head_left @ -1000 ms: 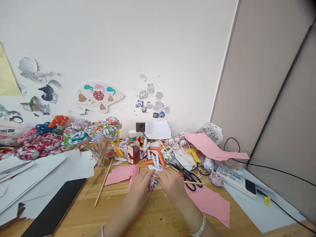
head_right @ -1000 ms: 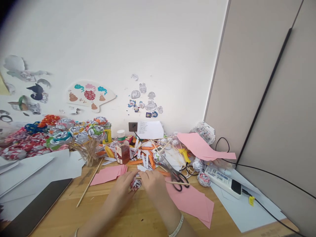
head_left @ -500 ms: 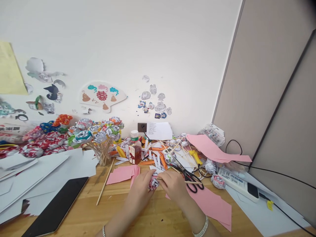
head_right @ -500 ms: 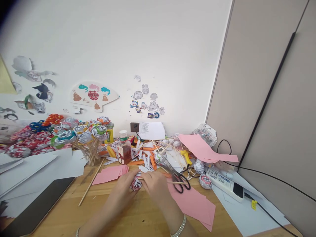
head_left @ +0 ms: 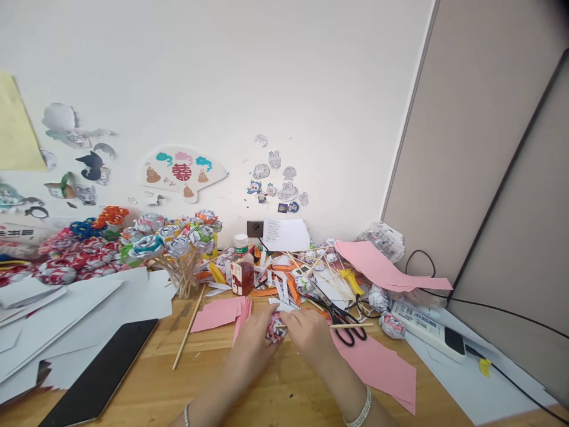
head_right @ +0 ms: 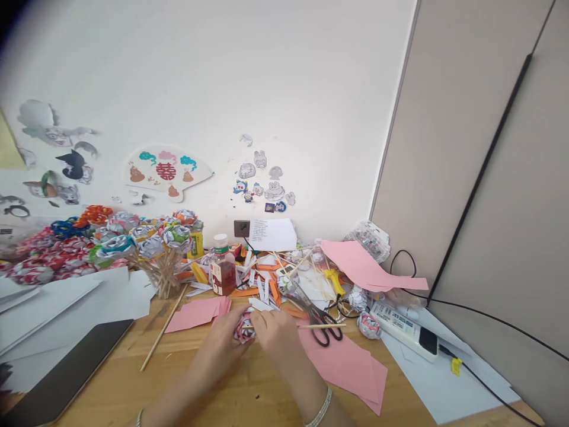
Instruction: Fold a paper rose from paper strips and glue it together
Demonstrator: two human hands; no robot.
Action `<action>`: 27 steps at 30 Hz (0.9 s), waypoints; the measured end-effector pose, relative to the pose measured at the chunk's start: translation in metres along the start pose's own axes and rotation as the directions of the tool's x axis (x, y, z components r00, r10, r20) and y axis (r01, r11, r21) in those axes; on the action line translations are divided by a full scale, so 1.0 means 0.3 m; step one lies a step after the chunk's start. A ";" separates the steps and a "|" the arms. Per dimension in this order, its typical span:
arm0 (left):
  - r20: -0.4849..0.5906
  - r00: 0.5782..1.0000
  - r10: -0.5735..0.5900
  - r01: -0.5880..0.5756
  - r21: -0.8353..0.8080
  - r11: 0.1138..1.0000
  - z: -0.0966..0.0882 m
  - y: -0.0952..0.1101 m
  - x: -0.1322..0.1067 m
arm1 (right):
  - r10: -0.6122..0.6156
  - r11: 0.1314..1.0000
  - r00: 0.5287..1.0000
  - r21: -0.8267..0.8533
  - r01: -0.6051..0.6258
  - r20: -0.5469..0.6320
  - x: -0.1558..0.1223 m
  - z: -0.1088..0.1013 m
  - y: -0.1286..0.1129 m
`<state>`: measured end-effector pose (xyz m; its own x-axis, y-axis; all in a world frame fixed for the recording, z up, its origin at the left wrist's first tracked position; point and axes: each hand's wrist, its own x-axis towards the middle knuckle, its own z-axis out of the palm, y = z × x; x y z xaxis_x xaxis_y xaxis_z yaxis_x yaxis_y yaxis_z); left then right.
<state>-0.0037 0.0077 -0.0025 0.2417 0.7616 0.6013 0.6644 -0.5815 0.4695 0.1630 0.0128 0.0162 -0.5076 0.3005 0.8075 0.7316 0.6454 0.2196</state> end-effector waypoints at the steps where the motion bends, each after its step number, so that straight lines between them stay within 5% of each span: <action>1: -0.002 0.999 -0.042 0.042 -0.030 0.999 -0.004 0.008 0.001 | 0.031 0.999 1.000 0.037 -0.031 -0.003 0.000 -0.001 0.001; 4: 0.000 0.991 -0.133 0.132 -0.135 0.982 -0.019 0.031 0.006 | 0.158 0.970 0.987 0.186 -0.155 -0.005 0.003 -0.010 0.008; 14: 0.059 0.992 -0.112 0.126 -0.455 0.882 -0.013 -0.006 0.021 | 0.508 0.734 0.848 0.441 -0.517 0.150 0.035 -0.047 -0.001; 21: 0.076 0.989 -0.125 0.141 -0.719 0.680 -0.016 -0.012 0.021 | 0.562 0.656 0.806 0.495 -0.570 0.185 0.037 -0.052 0.003; 27: 0.236 0.935 -0.263 0.340 -0.802 0.490 -0.025 -0.006 0.015 | 0.509 0.707 0.849 0.494 -0.506 0.142 0.042 -0.059 -0.008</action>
<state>-0.0092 0.0100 0.0041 0.2188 0.9328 0.2863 -0.1593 -0.2553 0.9536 0.1629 0.0026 0.0355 -0.1231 0.6831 0.7199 0.5492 0.6511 -0.5239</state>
